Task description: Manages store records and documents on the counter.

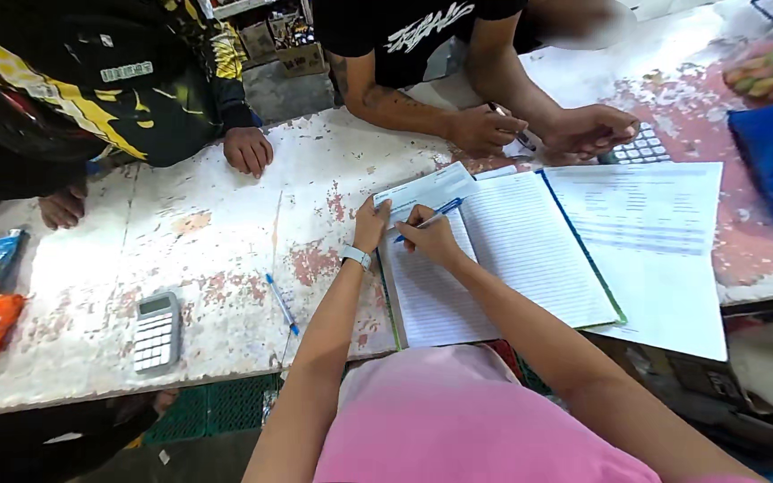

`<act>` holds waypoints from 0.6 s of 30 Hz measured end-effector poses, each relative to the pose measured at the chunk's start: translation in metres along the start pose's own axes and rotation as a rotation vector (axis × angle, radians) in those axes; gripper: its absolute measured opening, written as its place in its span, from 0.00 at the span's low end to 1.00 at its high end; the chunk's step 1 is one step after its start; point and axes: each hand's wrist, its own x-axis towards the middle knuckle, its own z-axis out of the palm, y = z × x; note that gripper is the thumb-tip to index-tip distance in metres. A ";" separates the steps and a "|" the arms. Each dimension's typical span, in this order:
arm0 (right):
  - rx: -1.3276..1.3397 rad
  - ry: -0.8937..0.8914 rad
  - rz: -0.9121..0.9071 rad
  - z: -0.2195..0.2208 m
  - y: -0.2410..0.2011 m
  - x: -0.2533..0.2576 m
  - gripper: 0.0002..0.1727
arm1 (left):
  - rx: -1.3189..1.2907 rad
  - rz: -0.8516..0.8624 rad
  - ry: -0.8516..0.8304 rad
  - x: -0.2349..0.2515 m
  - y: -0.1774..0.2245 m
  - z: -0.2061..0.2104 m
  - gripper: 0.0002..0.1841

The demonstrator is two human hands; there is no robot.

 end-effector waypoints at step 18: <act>-0.222 0.121 -0.403 0.013 0.028 0.005 0.13 | 0.034 0.053 0.011 -0.007 -0.020 0.000 0.18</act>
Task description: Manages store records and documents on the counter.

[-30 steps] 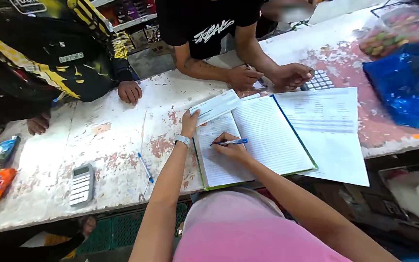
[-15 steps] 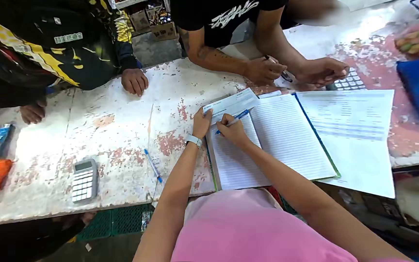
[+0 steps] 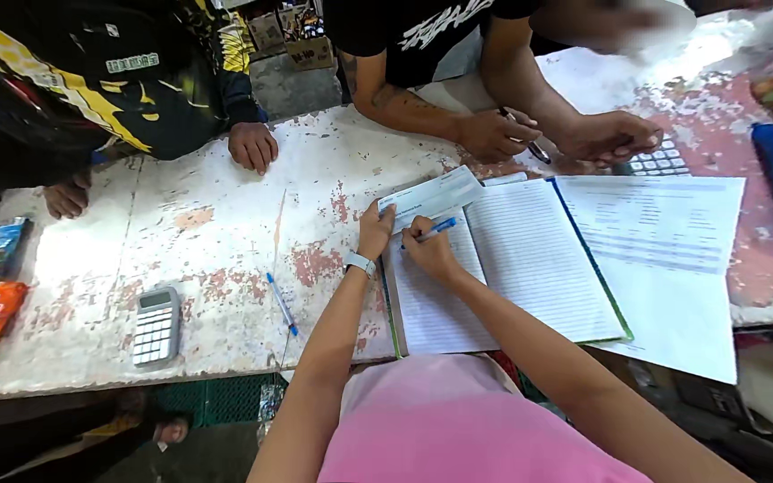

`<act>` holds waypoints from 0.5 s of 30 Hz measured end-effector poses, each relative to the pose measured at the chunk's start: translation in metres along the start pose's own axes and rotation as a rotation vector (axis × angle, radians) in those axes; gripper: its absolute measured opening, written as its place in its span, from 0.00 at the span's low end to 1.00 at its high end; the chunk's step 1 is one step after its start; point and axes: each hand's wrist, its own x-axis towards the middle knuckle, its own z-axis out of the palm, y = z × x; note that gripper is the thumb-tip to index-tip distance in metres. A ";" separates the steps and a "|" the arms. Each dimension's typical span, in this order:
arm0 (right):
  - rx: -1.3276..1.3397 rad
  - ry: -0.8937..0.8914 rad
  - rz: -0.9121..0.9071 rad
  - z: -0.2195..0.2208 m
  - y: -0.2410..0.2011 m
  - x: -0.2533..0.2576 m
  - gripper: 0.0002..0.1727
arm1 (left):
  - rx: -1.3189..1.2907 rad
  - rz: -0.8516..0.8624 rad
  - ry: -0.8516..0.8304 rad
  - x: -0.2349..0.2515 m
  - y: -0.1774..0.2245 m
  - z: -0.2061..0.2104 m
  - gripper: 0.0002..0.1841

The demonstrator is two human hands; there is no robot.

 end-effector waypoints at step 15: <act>0.006 -0.026 -0.038 0.000 0.001 -0.005 0.10 | -0.007 0.011 0.028 0.008 -0.004 0.004 0.17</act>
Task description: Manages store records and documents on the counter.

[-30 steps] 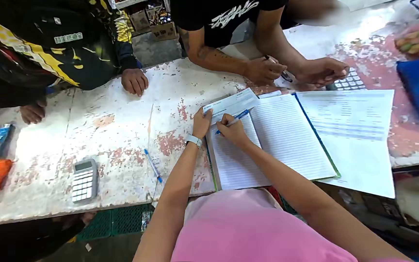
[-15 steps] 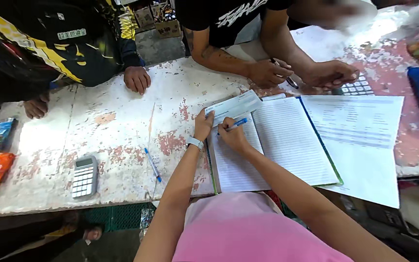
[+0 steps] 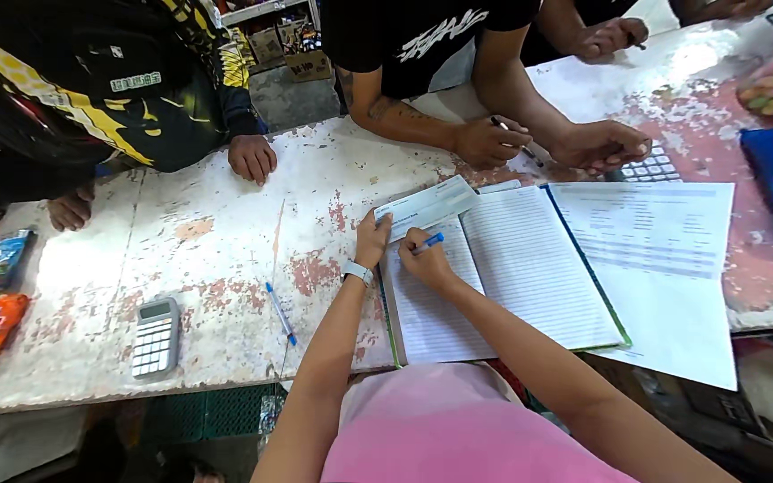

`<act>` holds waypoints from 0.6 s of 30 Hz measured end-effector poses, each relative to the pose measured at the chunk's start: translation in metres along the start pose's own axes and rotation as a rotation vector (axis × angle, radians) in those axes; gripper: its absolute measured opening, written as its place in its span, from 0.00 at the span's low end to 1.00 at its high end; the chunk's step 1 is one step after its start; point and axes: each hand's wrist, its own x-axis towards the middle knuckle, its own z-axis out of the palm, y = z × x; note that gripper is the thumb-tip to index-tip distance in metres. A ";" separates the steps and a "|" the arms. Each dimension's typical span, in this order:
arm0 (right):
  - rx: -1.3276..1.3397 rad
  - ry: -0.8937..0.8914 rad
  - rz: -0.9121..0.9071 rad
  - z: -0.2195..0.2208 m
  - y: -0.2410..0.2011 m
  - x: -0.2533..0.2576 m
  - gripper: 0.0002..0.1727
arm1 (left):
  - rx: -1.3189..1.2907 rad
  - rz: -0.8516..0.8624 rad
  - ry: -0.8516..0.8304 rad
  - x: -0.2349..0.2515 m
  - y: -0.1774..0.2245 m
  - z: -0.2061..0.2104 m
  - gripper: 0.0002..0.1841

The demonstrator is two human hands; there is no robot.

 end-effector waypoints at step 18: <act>-0.026 0.343 -0.059 -0.062 -0.038 -0.033 0.14 | 0.094 0.087 0.095 0.005 0.018 0.005 0.17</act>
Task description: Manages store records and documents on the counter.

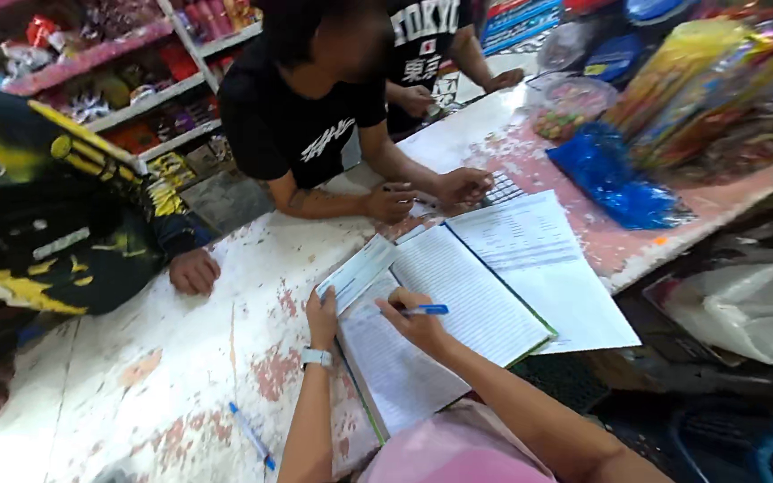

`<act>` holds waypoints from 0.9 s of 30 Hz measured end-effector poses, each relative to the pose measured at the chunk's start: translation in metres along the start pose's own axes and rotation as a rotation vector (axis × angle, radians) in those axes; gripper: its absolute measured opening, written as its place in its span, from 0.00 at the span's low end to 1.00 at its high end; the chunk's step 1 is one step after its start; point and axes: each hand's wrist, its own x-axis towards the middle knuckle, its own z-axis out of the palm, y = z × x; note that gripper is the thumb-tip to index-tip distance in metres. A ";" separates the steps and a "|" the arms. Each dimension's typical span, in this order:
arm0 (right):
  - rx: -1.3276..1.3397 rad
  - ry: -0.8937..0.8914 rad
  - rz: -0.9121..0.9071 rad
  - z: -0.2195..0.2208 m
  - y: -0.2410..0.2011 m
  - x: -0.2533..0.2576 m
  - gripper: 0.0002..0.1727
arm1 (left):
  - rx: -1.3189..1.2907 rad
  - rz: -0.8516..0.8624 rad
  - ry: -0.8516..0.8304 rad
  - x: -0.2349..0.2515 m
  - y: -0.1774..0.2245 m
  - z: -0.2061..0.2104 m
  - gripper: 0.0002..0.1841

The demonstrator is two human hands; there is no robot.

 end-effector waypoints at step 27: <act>-0.837 0.296 0.927 -0.243 0.077 0.018 0.26 | -0.100 -0.188 -0.134 -0.085 0.033 0.031 0.16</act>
